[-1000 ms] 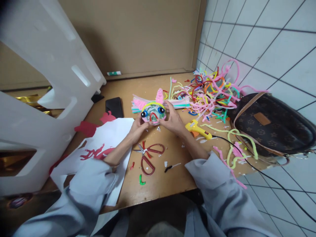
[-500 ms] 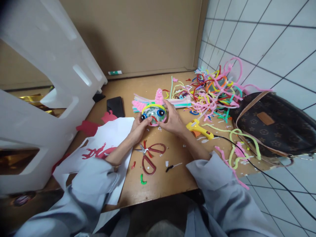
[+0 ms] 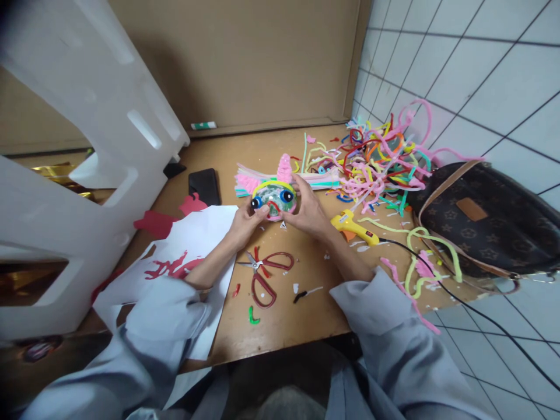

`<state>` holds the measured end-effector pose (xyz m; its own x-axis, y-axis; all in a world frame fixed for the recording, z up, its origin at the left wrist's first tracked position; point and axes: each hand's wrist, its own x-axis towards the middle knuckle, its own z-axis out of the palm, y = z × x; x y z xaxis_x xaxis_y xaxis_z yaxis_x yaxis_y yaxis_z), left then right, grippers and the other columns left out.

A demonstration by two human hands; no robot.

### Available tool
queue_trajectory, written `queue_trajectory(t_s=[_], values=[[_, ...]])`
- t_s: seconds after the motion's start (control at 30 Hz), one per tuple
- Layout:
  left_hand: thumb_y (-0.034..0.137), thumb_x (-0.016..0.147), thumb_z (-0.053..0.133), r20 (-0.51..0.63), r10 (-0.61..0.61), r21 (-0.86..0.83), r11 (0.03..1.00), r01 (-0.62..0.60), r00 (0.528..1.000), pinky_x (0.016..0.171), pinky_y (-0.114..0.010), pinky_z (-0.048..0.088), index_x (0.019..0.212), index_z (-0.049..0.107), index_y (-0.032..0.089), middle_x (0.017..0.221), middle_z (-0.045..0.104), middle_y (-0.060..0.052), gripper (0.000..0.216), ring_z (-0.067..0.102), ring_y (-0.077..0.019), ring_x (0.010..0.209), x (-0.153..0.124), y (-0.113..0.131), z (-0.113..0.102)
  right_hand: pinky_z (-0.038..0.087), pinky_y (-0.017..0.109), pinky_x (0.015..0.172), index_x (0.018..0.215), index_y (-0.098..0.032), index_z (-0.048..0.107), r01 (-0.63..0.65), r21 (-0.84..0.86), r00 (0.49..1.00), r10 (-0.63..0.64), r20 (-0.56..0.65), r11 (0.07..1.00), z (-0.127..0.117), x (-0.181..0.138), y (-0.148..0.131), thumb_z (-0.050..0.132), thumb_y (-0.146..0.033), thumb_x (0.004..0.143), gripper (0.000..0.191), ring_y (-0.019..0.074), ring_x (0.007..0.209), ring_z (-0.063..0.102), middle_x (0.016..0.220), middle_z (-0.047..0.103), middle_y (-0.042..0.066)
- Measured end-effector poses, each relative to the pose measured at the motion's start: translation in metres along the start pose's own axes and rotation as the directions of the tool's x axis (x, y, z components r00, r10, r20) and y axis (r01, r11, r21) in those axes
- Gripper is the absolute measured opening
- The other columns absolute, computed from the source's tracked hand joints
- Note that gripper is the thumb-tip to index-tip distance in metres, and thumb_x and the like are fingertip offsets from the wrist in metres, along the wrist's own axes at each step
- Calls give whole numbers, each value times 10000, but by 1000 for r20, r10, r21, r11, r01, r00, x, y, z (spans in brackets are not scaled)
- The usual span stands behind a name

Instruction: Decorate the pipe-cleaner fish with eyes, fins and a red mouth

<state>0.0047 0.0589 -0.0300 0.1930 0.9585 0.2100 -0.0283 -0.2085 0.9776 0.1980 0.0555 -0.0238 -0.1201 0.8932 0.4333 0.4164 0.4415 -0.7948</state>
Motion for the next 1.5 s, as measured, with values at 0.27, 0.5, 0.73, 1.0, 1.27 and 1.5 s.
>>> queue_trajectory(t_s=[0.27,0.5,0.73,1.0,1.27,1.5], values=[[482,593,875,43,-66,-5,998,67,997,967,-440,530,1119,588,170,1131,708,-122,676,679,-298,1054,0,2,-4,473,498,1060,1504,-268,381,-8,4,1000,8,13,1000,-4,0,5,809,-395,674,943,294,1220,564,1371,557,126],[421,678,833,55,-25,-37,999,27,998,998,-501,535,1213,581,191,1183,702,-134,635,673,-315,1097,-3,5,1,477,503,1066,1516,-266,367,20,-47,1000,-19,15,999,-5,0,4,812,-387,674,959,301,1225,565,1370,555,128],[408,704,820,62,-26,-29,999,28,998,1046,-494,501,1230,582,187,1224,685,-136,618,663,-308,1127,-5,6,1,457,519,1098,1521,-283,355,23,-61,1000,-23,14,998,-4,0,0,813,-324,673,965,317,1245,560,1380,546,124],[432,663,845,54,-40,-27,999,42,998,976,-461,536,1130,578,157,1154,700,-130,604,676,-299,1068,-2,4,0,463,515,1083,1547,-228,311,40,-66,998,-37,43,997,-7,0,4,807,-393,693,1002,316,1231,574,1361,567,149],[457,572,890,58,-33,30,999,31,998,986,-457,529,1131,551,148,1161,697,-136,723,676,-301,1084,1,7,-1,463,504,1078,1543,-196,316,-9,-30,995,12,95,1000,-15,2,6,823,-432,685,1024,321,1260,553,1395,530,170],[414,579,904,65,-40,5,999,40,997,992,-466,542,1167,553,153,1209,689,-142,733,677,-303,1107,4,-6,-3,442,530,1104,1535,-236,337,-20,20,997,18,76,1000,-16,1,5,825,-510,672,1028,315,1251,578,1376,566,158]])
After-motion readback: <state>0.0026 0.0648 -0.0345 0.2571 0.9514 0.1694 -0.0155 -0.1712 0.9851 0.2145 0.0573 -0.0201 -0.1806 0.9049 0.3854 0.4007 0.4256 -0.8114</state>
